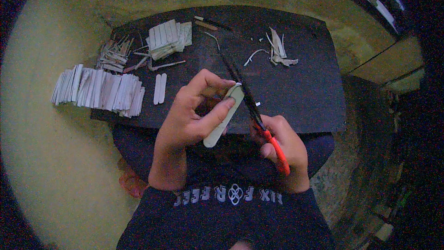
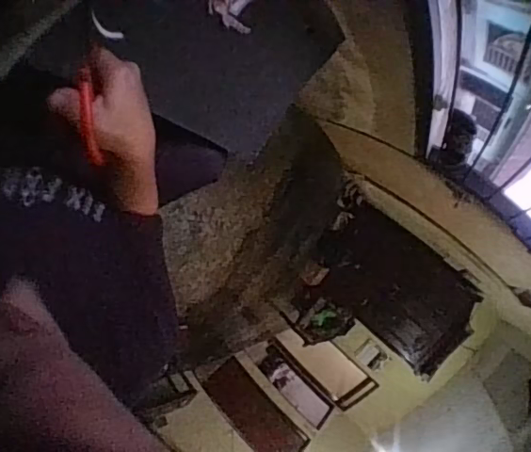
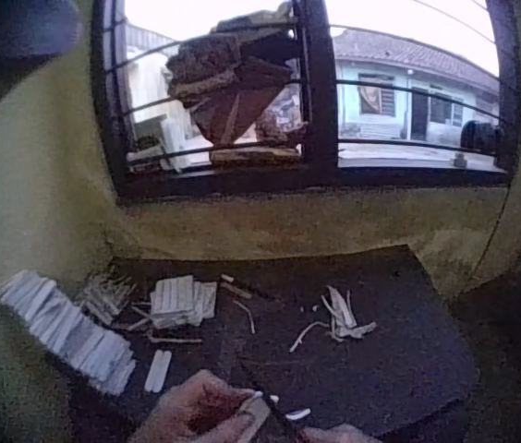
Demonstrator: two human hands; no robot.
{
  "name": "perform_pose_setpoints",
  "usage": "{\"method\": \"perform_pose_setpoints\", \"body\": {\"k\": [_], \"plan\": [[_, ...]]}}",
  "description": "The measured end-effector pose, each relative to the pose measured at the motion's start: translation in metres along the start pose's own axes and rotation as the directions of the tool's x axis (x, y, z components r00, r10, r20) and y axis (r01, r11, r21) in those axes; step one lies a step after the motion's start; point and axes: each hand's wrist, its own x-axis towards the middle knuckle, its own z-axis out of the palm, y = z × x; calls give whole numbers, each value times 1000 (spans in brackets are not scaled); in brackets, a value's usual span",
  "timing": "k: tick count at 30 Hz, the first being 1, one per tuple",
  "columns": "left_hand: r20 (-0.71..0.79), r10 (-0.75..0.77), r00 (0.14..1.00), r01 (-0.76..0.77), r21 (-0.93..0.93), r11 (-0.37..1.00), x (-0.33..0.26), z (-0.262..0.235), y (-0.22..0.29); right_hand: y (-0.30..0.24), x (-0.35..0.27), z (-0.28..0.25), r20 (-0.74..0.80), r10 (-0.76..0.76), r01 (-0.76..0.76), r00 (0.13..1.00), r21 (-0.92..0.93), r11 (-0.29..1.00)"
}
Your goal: The person uses red-handled scissors to trim the edges of small, rectangular white paper pieces. They hold each piece in their left hand and carefully cut along the sides, occasionally rotating the paper to access different edges. The trimmed pieces are placed on a dark table alongside a stack of similar items.
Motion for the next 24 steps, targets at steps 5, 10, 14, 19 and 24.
{"method": "perform_pose_setpoints", "body": {"k": [5,10,14,19,24], "plan": [[43,-144,989,148,-86,985,1,-4,0,0,-2,0,-25,22,-23,999,-34,999],[74,-213,974,221,-140,965,1,-4,0,0,-3,-4,28,44,-46,999,44,998],[49,-235,971,228,-491,841,2,5,-13,6,-3,3,-198,-37,51,980,65,997],[-168,266,949,-275,-28,961,-1,36,-68,-11,-2,11,-379,32,48,925,198,979],[-287,260,922,-288,-58,956,7,44,-52,-4,1,13,-244,17,-6,970,48,999]]}}
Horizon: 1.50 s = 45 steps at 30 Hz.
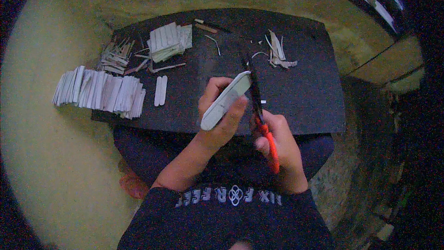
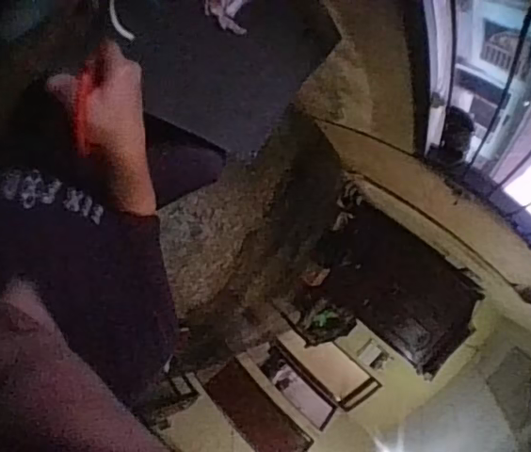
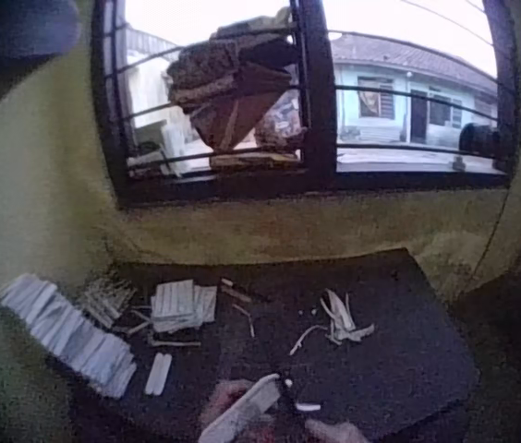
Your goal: The person uses red-handled scissors to trim the edges of small, rectangular white paper pieces. They hold each piece in their left hand and carefully cut along the sides, occasionally rotating the paper to access different edges. The trimmed pieces are placed on a dark table alongside a stack of similar items.
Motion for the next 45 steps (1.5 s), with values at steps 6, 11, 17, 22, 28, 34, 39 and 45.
{"method": "perform_pose_setpoints", "body": {"k": [6,11,17,22,28,34,39,45], "plan": [[-98,128,987,-112,151,982,3,-1,15,2,1,2,140,-24,24,990,3,1000],[-15,146,989,-142,141,980,2,-4,24,4,0,4,130,-110,99,985,89,991],[65,31,997,-38,107,994,3,-8,31,-6,-2,6,7,-173,172,985,77,982],[55,60,997,-66,127,990,4,-10,29,-4,-3,9,65,-88,79,994,127,989],[94,71,993,-83,125,989,9,-15,27,0,-1,-5,152,-58,61,987,-20,998],[141,8,990,-33,180,983,12,-23,27,-1,-1,-9,196,-11,19,980,-43,999],[176,-81,981,39,228,973,13,-26,32,-1,-2,-12,227,9,14,974,-98,995],[202,-84,976,45,193,980,13,-27,30,4,-3,-9,214,-46,59,976,-54,997]]}}
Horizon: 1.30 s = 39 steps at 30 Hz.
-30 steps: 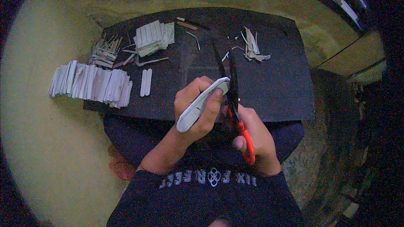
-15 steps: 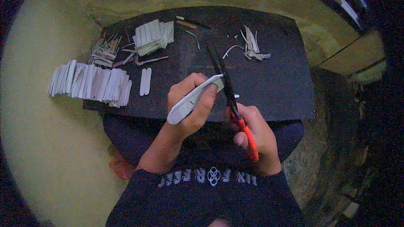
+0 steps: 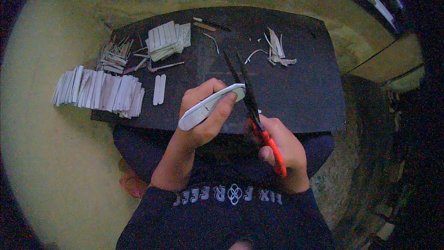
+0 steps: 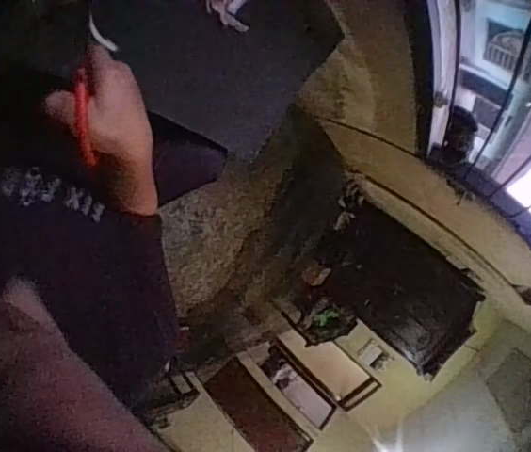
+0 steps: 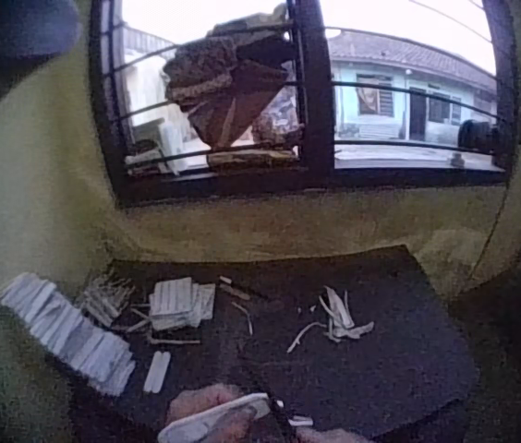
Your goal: The person uses red-handled scissors to trim the edges of small, rectangular white paper pieces. They hold each piece in their left hand and carefully cut along the sides, occasionally rotating the paper to access different edges. The trimmed pieces are placed on a dark table alongside a stack of similar items.
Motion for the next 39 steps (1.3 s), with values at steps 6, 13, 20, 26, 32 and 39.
{"method": "perform_pose_setpoints", "body": {"k": [6,13,20,26,32,39], "plan": [[3,25,1000,-25,17,1000,-1,1,-1,0,3,0,56,-14,13,998,10,1000],[28,12,1000,-13,18,1000,0,0,0,-4,0,6,-8,-34,35,999,150,988],[27,39,999,-39,20,999,0,1,-4,-1,5,4,11,-54,52,998,102,993],[34,13,999,-13,-13,1000,-1,1,-9,6,3,-3,61,43,-40,997,-60,997],[74,-80,994,78,19,997,1,-4,-1,0,1,-4,17,62,-61,998,-55,997],[149,-180,972,183,-8,983,3,-11,1,3,1,-4,20,43,-43,999,-13,999]]}}
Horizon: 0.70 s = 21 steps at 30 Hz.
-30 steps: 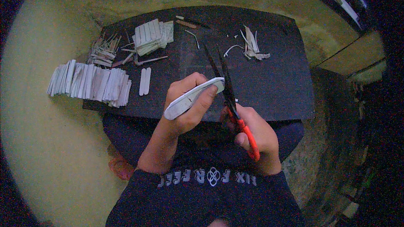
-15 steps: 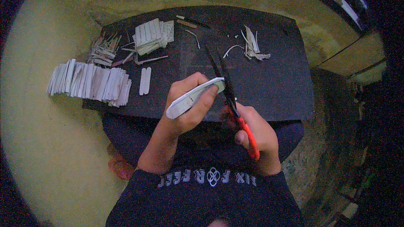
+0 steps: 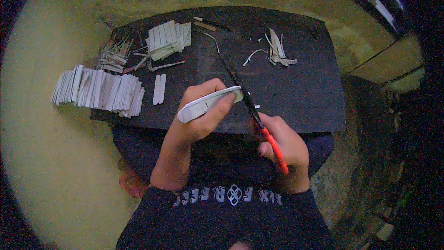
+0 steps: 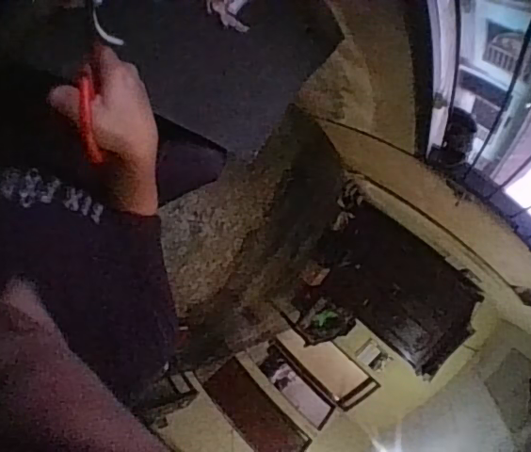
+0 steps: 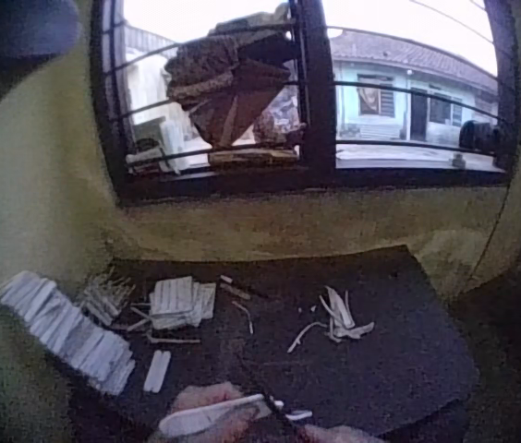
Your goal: The person uses red-handled scissors to trim the edges of small, rectangular white paper pieces. They hold each piece in their left hand and carefully cut along the sides, occasionally rotating the paper to access different edges. The trimmed pieces are placed on a dark table alongside a stack of similar items.
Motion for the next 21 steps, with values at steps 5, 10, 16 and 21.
{"method": "perform_pose_setpoints", "body": {"k": [5,10,16,21], "plan": [[21,-42,999,42,-7,999,0,-3,1,-2,-1,-3,30,16,-15,999,-42,999],[94,-94,991,95,-7,995,3,-10,3,-7,-1,-6,46,7,-7,999,14,1000],[-229,0,974,-25,-109,994,0,24,-5,-6,4,-1,-51,7,-8,999,-9,1000],[-319,29,947,-89,-175,981,0,36,-8,-1,7,3,-88,-15,13,996,-19,1000]]}}
